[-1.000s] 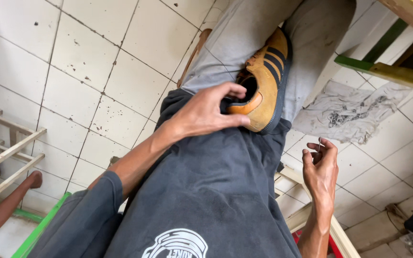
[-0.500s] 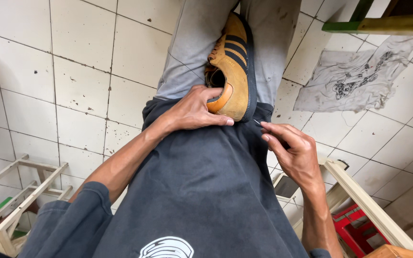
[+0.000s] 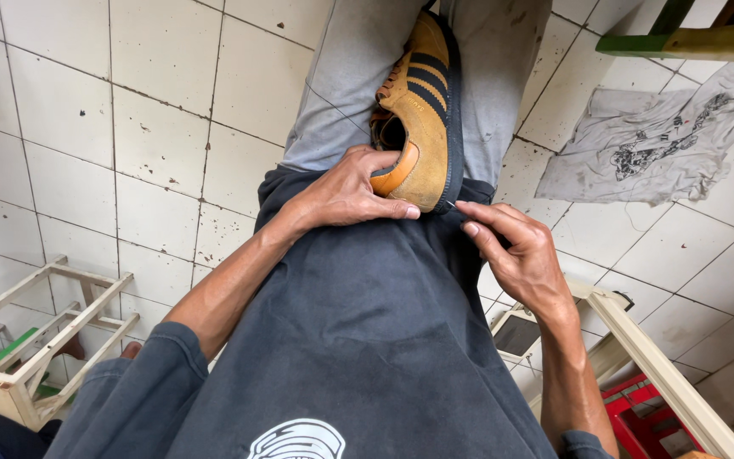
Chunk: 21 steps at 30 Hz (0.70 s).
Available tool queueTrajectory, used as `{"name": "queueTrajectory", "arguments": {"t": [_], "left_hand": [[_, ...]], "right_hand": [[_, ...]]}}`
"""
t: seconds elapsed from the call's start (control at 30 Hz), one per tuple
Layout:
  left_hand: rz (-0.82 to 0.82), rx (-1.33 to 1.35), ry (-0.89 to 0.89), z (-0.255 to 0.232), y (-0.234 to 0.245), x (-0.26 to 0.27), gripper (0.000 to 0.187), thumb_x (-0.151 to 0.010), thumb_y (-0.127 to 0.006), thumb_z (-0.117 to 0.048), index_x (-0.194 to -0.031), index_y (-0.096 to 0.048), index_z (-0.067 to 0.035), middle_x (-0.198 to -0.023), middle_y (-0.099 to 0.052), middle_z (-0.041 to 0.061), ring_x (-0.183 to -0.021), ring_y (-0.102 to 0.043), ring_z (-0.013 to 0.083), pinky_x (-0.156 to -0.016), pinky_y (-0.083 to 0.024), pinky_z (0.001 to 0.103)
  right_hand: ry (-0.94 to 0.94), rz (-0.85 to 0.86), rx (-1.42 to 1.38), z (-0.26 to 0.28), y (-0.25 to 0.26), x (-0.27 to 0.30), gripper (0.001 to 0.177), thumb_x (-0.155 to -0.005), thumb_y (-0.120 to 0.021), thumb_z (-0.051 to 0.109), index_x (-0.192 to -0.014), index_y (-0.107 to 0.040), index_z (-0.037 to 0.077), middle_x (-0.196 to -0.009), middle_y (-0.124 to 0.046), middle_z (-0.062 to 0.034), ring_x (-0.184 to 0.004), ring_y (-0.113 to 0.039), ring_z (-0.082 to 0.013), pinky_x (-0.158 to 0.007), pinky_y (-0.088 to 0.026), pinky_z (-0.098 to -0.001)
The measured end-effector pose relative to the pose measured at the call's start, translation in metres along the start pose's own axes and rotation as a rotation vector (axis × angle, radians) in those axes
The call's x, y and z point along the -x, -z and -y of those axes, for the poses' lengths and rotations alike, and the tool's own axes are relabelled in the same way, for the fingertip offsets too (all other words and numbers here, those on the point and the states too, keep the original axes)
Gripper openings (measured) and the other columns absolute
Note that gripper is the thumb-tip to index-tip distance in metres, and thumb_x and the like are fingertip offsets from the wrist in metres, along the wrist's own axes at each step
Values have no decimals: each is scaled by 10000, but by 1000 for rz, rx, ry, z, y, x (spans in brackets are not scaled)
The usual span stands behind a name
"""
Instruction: The person is sewing a yellow and black shoe using a needle and thread. They hold the shoe on their lap and repeatedly push the needle through the shoe's material, pulling the thread to secure the stitches.
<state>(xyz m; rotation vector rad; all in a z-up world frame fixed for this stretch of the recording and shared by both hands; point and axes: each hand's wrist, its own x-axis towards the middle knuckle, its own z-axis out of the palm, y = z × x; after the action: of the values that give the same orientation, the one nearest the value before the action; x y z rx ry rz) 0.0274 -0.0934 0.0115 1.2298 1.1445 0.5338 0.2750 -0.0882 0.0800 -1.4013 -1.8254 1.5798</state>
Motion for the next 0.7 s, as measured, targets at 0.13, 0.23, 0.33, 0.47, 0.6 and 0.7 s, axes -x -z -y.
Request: {"name": "queueTrajectory", "arguments": {"t": [0.13, 0.23, 0.33, 0.47, 0.6, 0.7], "left_hand": [[-4, -1, -2, 0, 1, 0, 385, -660, -869, -404, -888, -670, -166, -722, -686, 84, -843, -660, 361, -830, -507, 408], [-9, -3, 5, 3, -1, 1, 388, -655, -869, -412, -875, -663, -167, -726, -682, 78, -855, -655, 363, -853, -500, 411], [-19, -18, 1, 7, -3, 0, 407, -651, -869, -419, -869, -651, -153, -733, -670, 97, -876, -642, 391, -885, -486, 438], [-53, -87, 0, 5, 0, 4, 412, -654, -873, -440, -855, -637, -168, -731, -639, 91, -877, -638, 368, -884, -474, 426], [-81, -152, 18, -1, -3, 9, 448, -662, -863, -480, -855, -618, -157, -738, -629, 106, -906, -629, 372, -926, -451, 442], [-95, -203, -42, -7, -7, 9, 466, -697, -840, -475, -887, -594, -128, -746, -644, 135, -856, -662, 363, -1000, -422, 430]], "right_hand": [[-60, 21, -107, -8, 0, 3, 242, -920, -625, 37, -1149, -702, 47, -819, -702, -125, -555, -615, -167, -525, -493, -310], [-75, 29, -109, -7, 1, 1, 246, -915, -634, 40, -1150, -705, 50, -809, -701, -125, -537, -616, -166, -514, -491, -308], [-99, 38, -107, -3, 3, -1, 245, -911, -642, 43, -1147, -709, 53, -801, -701, -121, -523, -612, -161, -506, -491, -302], [-174, 43, -117, -3, 4, 2, 262, -897, -650, 41, -1153, -708, 56, -745, -691, -125, -511, -626, -156, -490, -494, -290], [-195, 30, -83, 8, 10, 4, 253, -882, -676, 37, -1131, -718, 57, -791, -698, -134, -497, -643, -175, -487, -508, -301], [-158, 7, 23, 24, 13, 1, 224, -879, -678, 22, -1095, -729, 52, -796, -704, -130, -503, -659, -185, -472, -513, -291]]}}
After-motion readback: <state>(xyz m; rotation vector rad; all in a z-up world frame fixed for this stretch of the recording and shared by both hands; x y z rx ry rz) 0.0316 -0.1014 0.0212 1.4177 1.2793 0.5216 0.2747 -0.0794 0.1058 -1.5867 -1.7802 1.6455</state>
